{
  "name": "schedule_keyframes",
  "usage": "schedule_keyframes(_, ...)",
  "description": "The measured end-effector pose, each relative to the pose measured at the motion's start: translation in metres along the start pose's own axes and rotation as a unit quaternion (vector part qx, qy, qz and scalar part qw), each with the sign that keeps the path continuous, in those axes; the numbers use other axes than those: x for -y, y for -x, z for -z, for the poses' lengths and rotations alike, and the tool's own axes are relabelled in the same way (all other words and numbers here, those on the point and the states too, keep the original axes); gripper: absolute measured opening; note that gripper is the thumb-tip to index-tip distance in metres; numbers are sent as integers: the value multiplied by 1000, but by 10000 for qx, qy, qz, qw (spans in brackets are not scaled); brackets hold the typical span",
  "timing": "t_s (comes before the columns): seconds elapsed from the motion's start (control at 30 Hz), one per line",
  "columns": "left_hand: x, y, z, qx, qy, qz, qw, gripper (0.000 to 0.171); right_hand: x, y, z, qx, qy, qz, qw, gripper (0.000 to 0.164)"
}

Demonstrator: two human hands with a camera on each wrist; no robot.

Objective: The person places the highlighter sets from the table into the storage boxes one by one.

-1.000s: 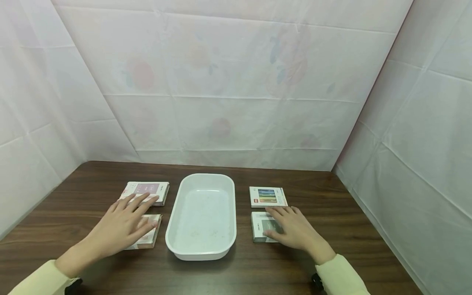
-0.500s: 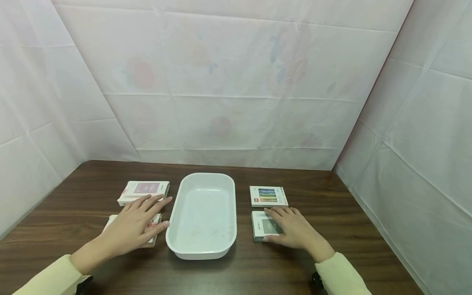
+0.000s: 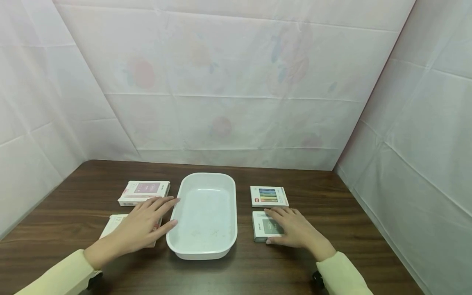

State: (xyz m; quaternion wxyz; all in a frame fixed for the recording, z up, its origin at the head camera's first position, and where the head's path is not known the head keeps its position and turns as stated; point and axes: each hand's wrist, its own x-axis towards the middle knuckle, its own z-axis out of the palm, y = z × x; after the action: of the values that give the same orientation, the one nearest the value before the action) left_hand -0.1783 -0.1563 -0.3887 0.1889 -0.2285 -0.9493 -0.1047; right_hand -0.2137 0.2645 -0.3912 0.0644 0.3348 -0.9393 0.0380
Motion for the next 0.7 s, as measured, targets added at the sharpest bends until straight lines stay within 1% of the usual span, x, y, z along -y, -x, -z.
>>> schedule_keyframes(0.23,-5,-2,-3,117,187,-38,9997,53,-1,0,1,102,-41,-6,9999,79)
schedule_keyframes(0.37,-6,-3,-5,153,204,-47,9997,51,-1,-1,2,134,-93,1,9999,79)
schedule_keyframes(0.7,-7,-4,-7,133,183,-85,9997,53,-5,-3,2,2,-27,193,9998,78)
